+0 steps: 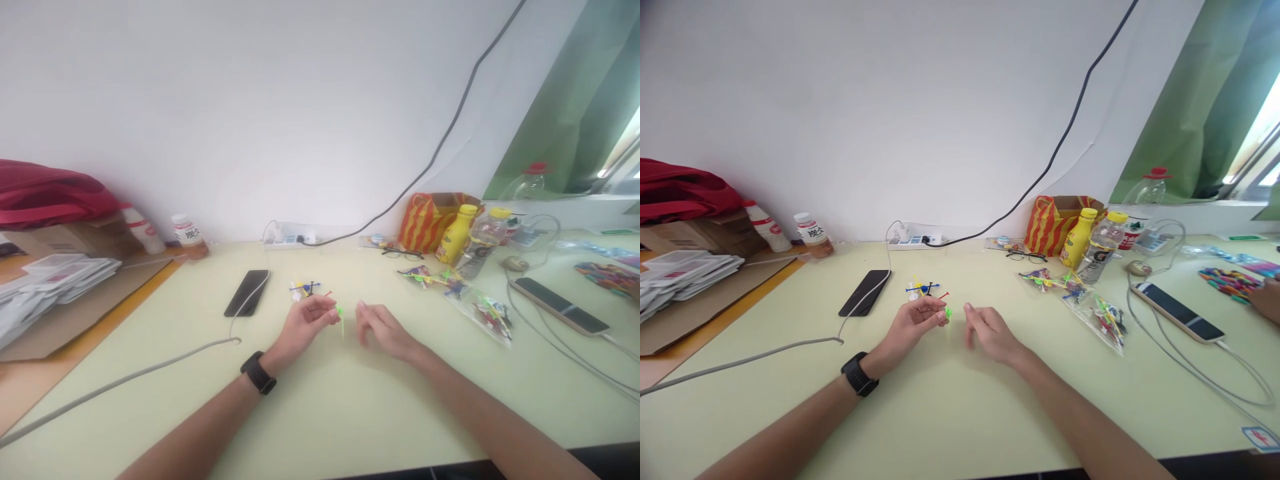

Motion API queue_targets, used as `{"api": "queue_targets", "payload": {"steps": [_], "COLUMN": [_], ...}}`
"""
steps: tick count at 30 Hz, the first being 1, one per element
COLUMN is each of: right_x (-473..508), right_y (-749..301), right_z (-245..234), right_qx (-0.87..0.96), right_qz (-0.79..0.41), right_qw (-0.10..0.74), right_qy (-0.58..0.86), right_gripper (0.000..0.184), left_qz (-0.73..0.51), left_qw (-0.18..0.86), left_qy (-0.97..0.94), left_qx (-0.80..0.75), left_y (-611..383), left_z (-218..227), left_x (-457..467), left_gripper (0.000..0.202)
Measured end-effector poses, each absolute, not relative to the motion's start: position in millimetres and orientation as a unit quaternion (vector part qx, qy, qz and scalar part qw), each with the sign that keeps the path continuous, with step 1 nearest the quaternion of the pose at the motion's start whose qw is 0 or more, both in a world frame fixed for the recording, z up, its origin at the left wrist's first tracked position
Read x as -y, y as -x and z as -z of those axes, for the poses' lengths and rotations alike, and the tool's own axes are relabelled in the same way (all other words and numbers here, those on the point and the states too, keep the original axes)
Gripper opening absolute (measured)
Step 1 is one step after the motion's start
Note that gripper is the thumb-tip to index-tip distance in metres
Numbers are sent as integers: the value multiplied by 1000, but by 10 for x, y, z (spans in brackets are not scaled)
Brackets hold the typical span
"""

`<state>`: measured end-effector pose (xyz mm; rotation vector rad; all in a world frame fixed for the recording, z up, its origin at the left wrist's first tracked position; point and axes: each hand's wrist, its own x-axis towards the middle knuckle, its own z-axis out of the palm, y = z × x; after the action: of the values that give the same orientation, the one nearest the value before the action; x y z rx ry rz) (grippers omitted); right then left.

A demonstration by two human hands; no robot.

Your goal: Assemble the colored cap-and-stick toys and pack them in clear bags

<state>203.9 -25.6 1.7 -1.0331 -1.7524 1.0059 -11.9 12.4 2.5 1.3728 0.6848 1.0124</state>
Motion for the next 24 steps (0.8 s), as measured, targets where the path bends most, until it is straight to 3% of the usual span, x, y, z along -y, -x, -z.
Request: {"api": "queue_targets", "payload": {"steps": [3,14,24], "right_x": [231,203,205], "right_y": [-2053,-2061,-2039], "right_z": [-63,-100,-77], "right_qx": [669,607,610], "right_qz": [-456,-482,-529], "right_qw": [422,475,450], "right_qy": [408,417,381], "right_gripper": [68,33,31], "left_qz": [-443,-449,-437], "left_qw": [605,594,586], "left_qy": [-592,-583,-600], "left_qx": [-296,-324,-325], "left_y": [106,104,112], "left_z": [-31,-53,-57], "left_x": [-115,-119,-103], "left_gripper": [26,27,27]}}
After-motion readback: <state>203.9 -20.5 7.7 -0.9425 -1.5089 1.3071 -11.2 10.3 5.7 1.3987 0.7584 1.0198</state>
